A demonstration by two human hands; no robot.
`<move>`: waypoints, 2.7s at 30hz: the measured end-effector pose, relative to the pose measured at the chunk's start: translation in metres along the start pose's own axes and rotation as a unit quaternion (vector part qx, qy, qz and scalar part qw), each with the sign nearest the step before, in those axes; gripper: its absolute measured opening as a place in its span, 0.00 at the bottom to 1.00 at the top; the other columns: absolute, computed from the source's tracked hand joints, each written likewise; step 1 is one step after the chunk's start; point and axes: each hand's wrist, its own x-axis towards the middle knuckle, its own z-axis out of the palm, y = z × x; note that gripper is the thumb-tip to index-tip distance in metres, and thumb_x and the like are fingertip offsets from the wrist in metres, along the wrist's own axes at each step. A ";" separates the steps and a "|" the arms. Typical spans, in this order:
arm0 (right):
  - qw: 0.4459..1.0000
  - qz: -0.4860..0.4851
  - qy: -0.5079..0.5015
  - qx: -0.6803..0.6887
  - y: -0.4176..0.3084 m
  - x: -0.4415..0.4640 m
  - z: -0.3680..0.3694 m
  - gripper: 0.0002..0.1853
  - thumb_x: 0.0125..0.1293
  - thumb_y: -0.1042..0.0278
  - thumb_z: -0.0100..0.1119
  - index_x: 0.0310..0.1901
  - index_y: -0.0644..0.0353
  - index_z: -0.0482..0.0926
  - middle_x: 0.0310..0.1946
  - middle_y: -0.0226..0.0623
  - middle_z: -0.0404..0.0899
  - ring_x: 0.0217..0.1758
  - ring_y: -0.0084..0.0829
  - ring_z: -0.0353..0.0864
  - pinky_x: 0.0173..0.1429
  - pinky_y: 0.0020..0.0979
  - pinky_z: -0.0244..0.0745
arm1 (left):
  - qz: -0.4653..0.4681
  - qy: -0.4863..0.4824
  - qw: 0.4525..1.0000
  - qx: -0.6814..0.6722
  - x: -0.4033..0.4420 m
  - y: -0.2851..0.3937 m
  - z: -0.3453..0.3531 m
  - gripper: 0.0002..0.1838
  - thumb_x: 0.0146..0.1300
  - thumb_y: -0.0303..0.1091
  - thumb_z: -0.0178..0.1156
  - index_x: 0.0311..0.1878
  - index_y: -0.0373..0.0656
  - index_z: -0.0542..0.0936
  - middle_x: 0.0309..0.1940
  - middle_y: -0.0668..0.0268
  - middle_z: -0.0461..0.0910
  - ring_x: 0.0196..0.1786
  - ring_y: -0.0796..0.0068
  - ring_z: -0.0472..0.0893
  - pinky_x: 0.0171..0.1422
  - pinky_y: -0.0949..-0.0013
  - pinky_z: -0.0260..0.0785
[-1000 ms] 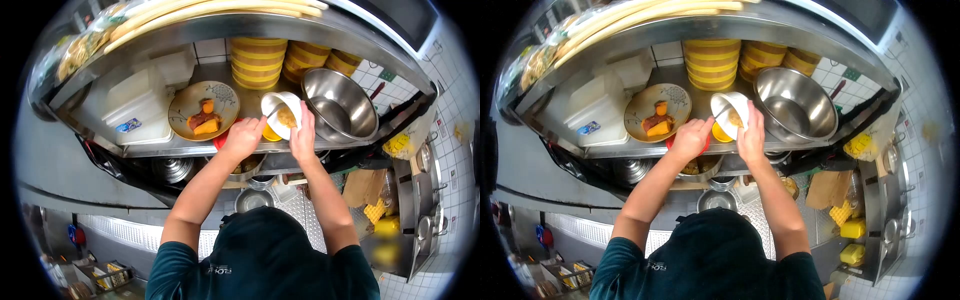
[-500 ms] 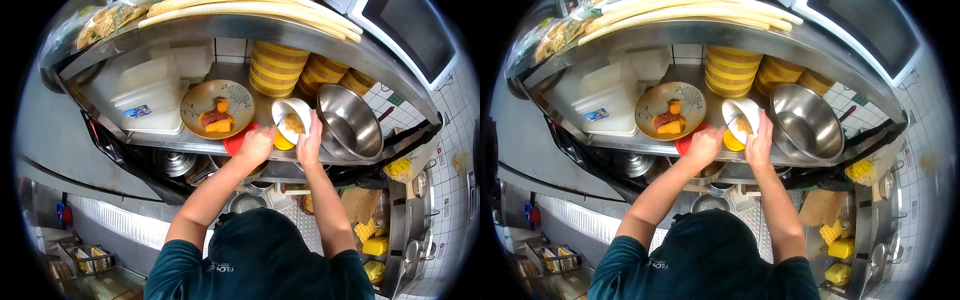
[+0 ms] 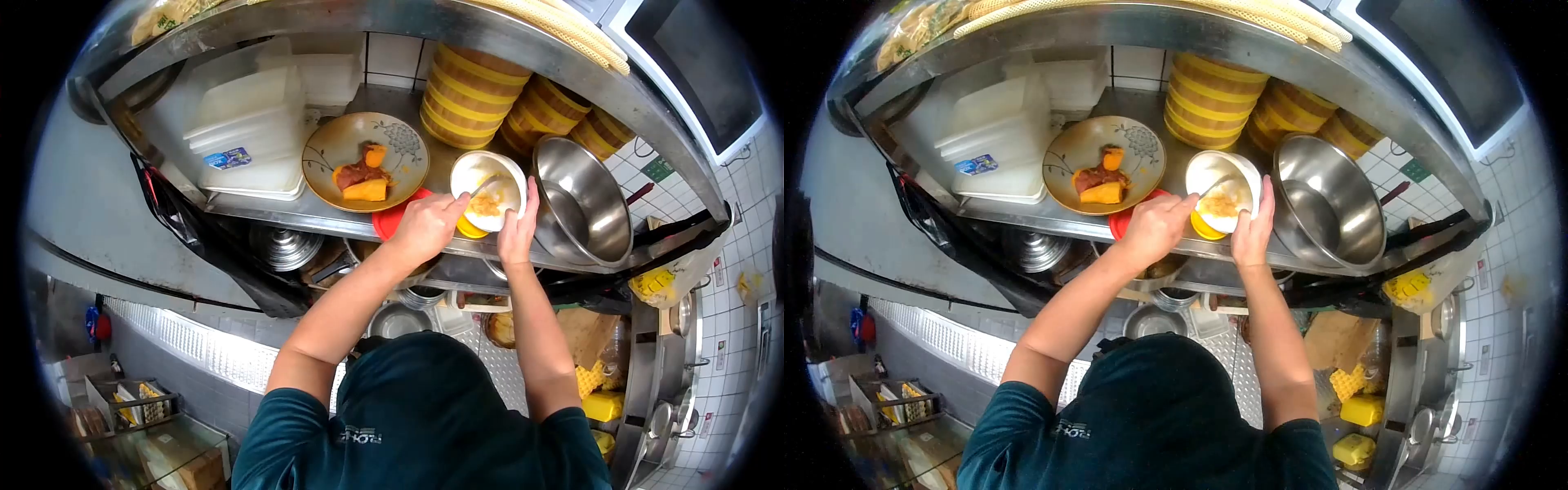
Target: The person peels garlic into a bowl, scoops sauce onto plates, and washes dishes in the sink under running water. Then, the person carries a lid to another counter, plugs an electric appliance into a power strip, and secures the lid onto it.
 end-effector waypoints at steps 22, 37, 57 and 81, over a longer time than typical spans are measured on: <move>0.995 -0.070 0.011 -0.065 -0.001 -0.006 -0.025 0.37 0.62 0.77 0.45 0.76 0.71 0.57 0.70 0.61 0.64 0.72 0.59 0.65 0.78 0.48 0.58 | 0.096 -0.112 0.985 0.088 -0.006 0.001 0.004 0.22 0.53 0.26 0.61 0.55 0.37 0.82 0.28 0.64 0.78 0.32 0.63 0.81 0.33 0.63 0.76; 0.990 -0.106 -0.008 -0.095 -0.003 -0.012 -0.024 0.38 0.60 0.81 0.47 0.76 0.70 0.57 0.66 0.63 0.66 0.69 0.61 0.67 0.76 0.48 0.61 | 0.018 -0.098 0.991 0.094 -0.012 0.015 0.011 0.22 0.56 0.27 0.59 0.56 0.34 0.80 0.31 0.60 0.81 0.39 0.61 0.84 0.37 0.61 0.78; 0.985 -0.132 -0.034 -0.102 0.001 -0.012 -0.016 0.40 0.57 0.84 0.47 0.76 0.70 0.57 0.68 0.60 0.65 0.70 0.58 0.67 0.77 0.46 0.60 | -0.024 -0.107 0.994 0.017 -0.027 0.010 0.024 0.19 0.56 0.25 0.59 0.52 0.35 0.83 0.30 0.58 0.81 0.35 0.58 0.83 0.38 0.57 0.79; 0.981 -0.135 -0.033 -0.133 -0.002 -0.007 -0.016 0.40 0.55 0.86 0.52 0.74 0.69 0.60 0.67 0.62 0.65 0.70 0.61 0.66 0.77 0.47 0.62 | 0.109 -0.167 0.966 0.164 -0.027 -0.002 -0.001 0.27 0.54 0.31 0.58 0.60 0.32 0.79 0.32 0.66 0.77 0.37 0.68 0.80 0.38 0.67 0.76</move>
